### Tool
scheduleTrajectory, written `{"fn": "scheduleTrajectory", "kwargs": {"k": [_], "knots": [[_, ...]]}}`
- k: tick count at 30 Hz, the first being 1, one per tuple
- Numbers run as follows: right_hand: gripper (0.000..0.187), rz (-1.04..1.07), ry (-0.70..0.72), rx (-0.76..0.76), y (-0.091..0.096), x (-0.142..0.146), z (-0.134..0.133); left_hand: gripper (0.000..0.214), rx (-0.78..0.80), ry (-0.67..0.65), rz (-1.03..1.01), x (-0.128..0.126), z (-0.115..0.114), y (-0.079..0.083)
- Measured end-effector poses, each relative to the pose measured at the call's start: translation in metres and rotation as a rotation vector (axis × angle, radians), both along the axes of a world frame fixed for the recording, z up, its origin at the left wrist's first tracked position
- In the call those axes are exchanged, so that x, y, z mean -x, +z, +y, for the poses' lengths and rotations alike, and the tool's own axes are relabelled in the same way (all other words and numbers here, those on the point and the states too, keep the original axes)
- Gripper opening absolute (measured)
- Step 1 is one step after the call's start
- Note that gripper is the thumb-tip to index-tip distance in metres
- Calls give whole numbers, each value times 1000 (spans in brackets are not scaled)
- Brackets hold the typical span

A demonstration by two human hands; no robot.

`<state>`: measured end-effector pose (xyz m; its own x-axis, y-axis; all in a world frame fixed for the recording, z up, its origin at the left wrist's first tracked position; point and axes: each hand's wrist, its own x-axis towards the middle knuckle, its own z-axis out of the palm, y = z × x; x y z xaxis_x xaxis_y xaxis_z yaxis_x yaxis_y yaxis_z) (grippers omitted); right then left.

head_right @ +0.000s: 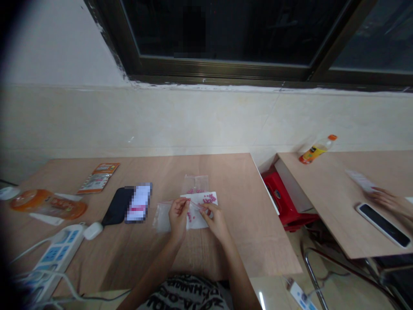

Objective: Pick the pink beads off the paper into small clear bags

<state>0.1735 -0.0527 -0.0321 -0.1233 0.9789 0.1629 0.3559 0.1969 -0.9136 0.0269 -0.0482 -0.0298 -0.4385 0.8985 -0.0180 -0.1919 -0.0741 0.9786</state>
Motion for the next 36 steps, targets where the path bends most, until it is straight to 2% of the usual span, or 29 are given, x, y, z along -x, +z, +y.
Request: {"fn": "scheduleTrajectory", "kwargs": {"k": [4,7,13,20,24,30,36], "knots": [[38,63,-44,54,-9,-2,5,25,-2,-30,0,2,-4,6],[34,74,4,63,-8,-5,6,26,-15,-52,4,5,-6,12],[32,69,84,-9,10,-11,5,25,-35,-206,104,24,-4,22],[30,20,172,-53,35,-12,0,16,-68,-339,394,47,-4,33],[32,35,151,-83,37,-10,-1,9,-155,-339,467,46,-6,37],[30,49,116,-87,34,-10,-1,35,-143,-539,410,43,-8,44],[28,20,141,-85,35,-7,-1,16,-118,-578,496,40,-2,49]]}}
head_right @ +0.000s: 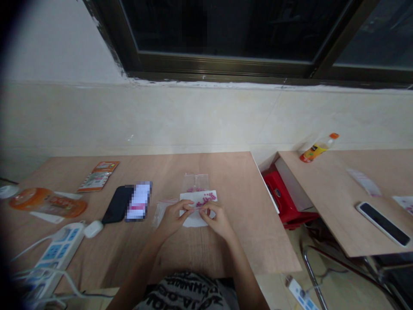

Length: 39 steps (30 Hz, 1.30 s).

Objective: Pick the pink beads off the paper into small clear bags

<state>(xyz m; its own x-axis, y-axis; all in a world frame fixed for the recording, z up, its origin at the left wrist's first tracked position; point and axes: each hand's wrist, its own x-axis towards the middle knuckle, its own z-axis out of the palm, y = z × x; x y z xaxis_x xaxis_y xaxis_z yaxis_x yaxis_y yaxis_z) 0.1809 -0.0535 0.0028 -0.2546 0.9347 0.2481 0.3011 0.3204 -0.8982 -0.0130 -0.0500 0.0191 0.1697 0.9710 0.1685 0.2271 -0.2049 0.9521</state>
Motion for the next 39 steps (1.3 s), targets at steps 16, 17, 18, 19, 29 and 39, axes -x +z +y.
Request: {"fn": "scheduleTrajectory", "kwargs": {"k": [16,17,18,19,29,39], "knots": [[23,30,30,-2,-10,5,-1,19,-85,-145,246,-7,2,1],[24,34,26,-2,-11,6,-1,19,-91,-150,245,-7,2,0],[24,31,26,1,-12,7,0,19,-97,-153,242,-7,3,0],[25,23,32,6,-13,8,0,18,-104,-151,240,-6,3,-1],[36,28,48,167,-35,11,5,32,-76,-67,289,18,14,-11],[36,29,87,185,-48,17,32,29,-133,93,314,24,17,-17]]}}
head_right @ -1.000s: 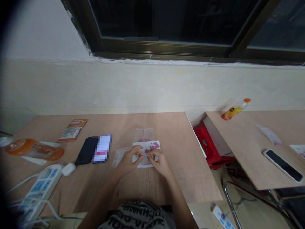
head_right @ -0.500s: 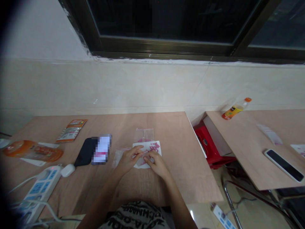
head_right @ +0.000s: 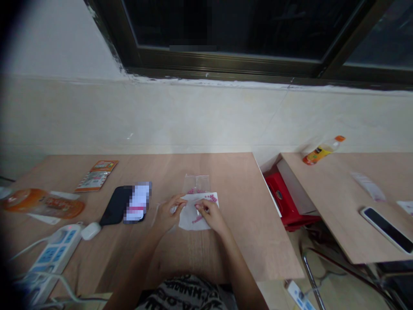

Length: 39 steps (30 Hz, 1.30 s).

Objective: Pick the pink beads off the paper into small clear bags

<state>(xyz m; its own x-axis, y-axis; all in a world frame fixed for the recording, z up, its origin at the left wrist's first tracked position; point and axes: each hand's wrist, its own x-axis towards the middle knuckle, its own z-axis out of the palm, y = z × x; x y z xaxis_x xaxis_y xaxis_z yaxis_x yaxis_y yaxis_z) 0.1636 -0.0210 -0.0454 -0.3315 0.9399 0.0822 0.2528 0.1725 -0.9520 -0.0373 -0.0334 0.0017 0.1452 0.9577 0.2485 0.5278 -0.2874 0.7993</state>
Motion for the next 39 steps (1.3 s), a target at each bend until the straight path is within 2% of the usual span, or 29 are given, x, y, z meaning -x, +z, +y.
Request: {"fn": "scheduleTrajectory", "kwargs": {"k": [4,9,12,14,17,19,24,29,32,39], "knots": [[40,56,-106,17,-13,4,38,43,-83,119,86,13,-2,-1],[42,-31,-308,52,-30,7,85,26,-51,343,57,41,-15,-8],[34,-110,-348,63,-33,7,96,28,21,451,40,54,-27,-10],[28,-176,-431,-1,-32,5,96,32,78,504,33,61,-35,-10],[46,-252,-615,-144,-25,0,85,35,128,540,66,69,-44,-15],[50,-218,-640,-172,-21,-3,71,37,142,543,127,71,-47,-21],[30,-152,-506,-97,-17,-11,18,53,93,585,353,57,-46,-42],[22,-375,-412,-153,-17,-15,-27,71,-10,666,417,31,-34,-56],[21,-497,-359,-146,-16,-16,-40,77,-3,714,417,23,-28,-56],[18,-587,-267,-115,-19,-16,-47,73,2,678,415,20,-25,-51]]}}
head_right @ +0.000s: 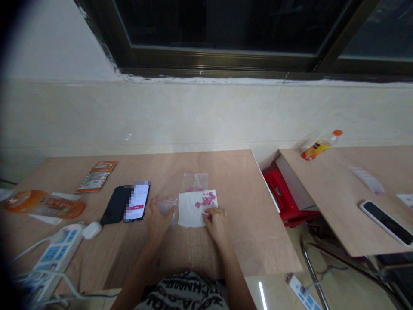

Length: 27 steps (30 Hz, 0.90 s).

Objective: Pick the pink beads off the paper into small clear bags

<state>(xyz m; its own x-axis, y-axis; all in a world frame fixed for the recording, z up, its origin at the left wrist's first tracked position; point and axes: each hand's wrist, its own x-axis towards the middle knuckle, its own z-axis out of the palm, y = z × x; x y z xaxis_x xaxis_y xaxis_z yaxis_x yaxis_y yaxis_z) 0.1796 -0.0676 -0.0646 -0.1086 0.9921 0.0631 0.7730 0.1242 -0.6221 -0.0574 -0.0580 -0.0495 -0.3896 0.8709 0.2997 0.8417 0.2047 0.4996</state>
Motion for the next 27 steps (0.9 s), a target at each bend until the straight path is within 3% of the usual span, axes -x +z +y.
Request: {"fn": "scheduleTrajectory", "kwargs": {"k": [4,9,15,19,27], "knots": [[16,-6,15,5,2,0,0,71,-44,-46,10,6,0,-1],[18,12,27,-7,4,1,0,68,-67,-230,-143,7,-3,5],[17,3,53,-4,3,3,0,65,-99,-495,-307,-18,-10,10],[16,20,43,4,2,3,0,66,-71,-579,-396,-42,-14,0],[26,148,-28,-26,-1,-3,4,64,-45,-552,-566,-61,-20,-28]]}}
